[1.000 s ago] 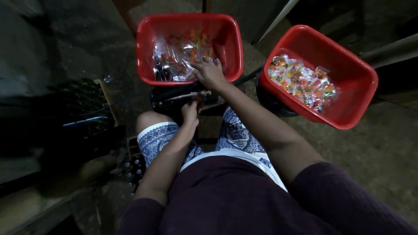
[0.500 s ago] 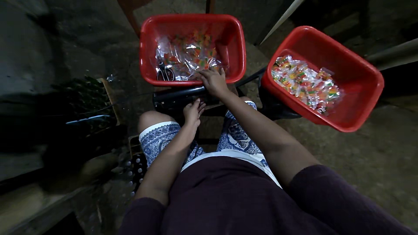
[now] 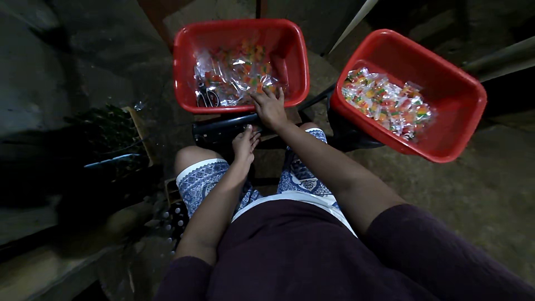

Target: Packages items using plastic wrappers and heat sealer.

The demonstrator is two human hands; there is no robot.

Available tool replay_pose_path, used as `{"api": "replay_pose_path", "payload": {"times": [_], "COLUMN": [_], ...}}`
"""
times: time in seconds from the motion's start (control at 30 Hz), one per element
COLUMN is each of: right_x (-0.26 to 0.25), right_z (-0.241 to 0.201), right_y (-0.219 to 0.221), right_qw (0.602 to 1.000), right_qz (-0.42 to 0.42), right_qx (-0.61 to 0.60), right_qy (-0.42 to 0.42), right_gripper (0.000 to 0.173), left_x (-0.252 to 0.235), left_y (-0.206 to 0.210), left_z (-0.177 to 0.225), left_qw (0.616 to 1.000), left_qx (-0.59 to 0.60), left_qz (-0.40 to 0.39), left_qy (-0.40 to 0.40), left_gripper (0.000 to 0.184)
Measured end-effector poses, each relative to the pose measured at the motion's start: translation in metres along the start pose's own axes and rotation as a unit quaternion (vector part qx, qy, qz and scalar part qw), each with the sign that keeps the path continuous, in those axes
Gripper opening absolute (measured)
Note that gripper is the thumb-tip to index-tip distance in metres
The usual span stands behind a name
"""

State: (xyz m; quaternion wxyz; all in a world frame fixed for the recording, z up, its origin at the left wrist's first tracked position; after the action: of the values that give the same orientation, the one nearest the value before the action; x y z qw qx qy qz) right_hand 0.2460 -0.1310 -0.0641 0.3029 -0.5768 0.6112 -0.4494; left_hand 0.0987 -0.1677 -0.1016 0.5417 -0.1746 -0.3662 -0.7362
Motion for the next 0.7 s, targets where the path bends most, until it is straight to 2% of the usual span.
{"api": "replay_pose_path", "payload": {"times": [0.17, 0.3, 0.43, 0.5, 0.53, 0.57, 0.63, 0.7], "right_x": [-0.001, 0.003, 0.03, 0.056, 0.071, 0.086, 0.118, 0.146], "right_z": [-0.008, -0.029, -0.025, -0.011, -0.006, -0.005, -0.015, -0.035], "right_y": [-0.016, -0.055, -0.091, -0.097, -0.096, -0.093, -0.086, -0.087], "right_qw": [0.999, 0.99, 0.946, 0.911, 0.896, 0.884, 0.874, 0.865], "right_qz": [-0.04, -0.089, 0.024, 0.104, 0.118, 0.11, 0.041, -0.003], "right_qx": [-0.016, -0.106, -0.316, -0.394, -0.426, -0.452, -0.482, -0.499], "right_qy": [-0.005, -0.009, -0.067, -0.061, -0.049, -0.041, -0.041, -0.055], "right_gripper": [0.041, 0.046, 0.044, 0.04, 0.038, 0.037, 0.037, 0.028], "left_x": [0.003, 0.008, 0.032, 0.052, 0.064, 0.076, 0.099, 0.118], "left_y": [0.002, 0.006, 0.012, 0.014, 0.014, 0.014, 0.015, 0.017], "left_z": [0.002, 0.006, 0.023, 0.039, 0.046, 0.053, 0.064, 0.07], "left_qw": [1.0, 0.999, 0.989, 0.98, 0.976, 0.972, 0.963, 0.952], "left_qx": [0.005, -0.033, -0.079, -0.107, -0.115, -0.122, -0.132, -0.145], "left_qz": [0.01, -0.022, -0.107, -0.133, -0.144, -0.152, -0.17, -0.189], "left_qy": [0.003, 0.024, 0.069, 0.1, 0.117, 0.133, 0.165, 0.195], "left_gripper": [0.033, 0.027, 0.029, 0.026, 0.023, 0.02, 0.016, 0.012]}}
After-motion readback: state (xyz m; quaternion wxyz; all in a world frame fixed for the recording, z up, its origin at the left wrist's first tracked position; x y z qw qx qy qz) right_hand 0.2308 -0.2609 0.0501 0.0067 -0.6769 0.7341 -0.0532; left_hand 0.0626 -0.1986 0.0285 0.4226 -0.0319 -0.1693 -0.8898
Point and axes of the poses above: each hand's wrist, its own x-axis away from the middle knuckle, its own y-axis out of the palm, z = x × y, the point moved 5 cm from there along -x, towards the middle knuckle, and after that the axes turned 10 degrees about -z, right-handed, at the moved point
